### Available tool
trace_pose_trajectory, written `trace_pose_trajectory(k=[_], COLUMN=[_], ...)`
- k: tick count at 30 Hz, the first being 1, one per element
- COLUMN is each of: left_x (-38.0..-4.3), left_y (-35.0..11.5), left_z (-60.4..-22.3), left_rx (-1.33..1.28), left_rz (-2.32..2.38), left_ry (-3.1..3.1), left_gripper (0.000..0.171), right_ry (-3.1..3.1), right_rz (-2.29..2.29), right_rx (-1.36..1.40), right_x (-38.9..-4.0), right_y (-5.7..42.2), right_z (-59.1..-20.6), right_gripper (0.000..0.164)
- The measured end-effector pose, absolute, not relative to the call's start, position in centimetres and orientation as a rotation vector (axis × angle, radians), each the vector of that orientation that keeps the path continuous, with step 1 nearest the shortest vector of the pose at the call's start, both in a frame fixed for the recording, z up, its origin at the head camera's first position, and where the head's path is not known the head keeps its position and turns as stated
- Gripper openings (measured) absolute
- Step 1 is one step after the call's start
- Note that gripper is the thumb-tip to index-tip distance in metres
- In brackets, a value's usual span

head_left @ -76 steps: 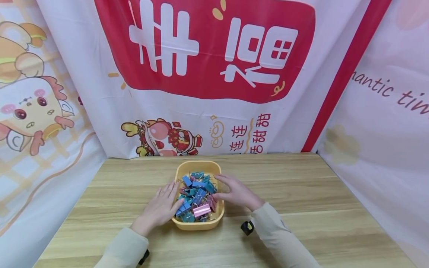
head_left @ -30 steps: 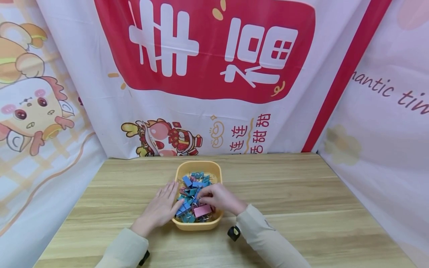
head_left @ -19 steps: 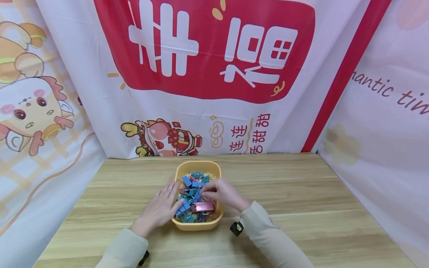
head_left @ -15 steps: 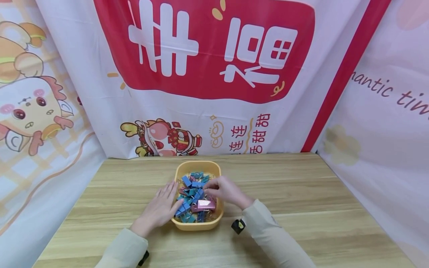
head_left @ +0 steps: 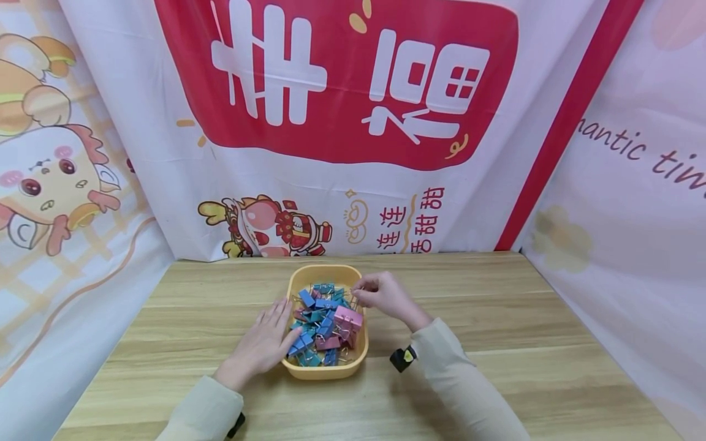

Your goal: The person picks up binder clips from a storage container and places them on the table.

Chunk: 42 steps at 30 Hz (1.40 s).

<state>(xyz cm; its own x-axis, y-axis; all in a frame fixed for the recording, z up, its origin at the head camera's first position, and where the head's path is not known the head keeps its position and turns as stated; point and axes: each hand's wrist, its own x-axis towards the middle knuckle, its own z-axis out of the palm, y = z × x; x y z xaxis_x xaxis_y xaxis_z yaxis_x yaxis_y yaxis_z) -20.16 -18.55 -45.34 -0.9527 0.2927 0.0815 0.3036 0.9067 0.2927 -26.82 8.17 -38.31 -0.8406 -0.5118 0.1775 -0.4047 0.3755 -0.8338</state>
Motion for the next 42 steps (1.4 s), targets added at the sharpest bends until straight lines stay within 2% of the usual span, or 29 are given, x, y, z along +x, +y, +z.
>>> trace_pose_trajectory(k=[16,31,42], left_x=[-19.8,-19.9,-19.8], left_y=[-18.4,-18.4,-18.4], left_z=[-45.2,-45.1,-45.2], left_rx=[-0.48,-0.472,-0.465], left_rz=[-0.492,-0.478,-0.468], left_ry=[-3.016,-3.038,-3.049], left_gripper=[0.066,0.069,0.071], right_ry=[2.397,2.298,2.323], right_rz=[-1.833,-2.064,-2.072], right_rx=[-0.42,0.001,0.155], right_x=[-29.4,-32.5,-33.2], right_y=[10.1,13.3,14.2], right_z=[-39.1,-43.1,-46.2], right_gripper=[0.018,0.028,0.028])
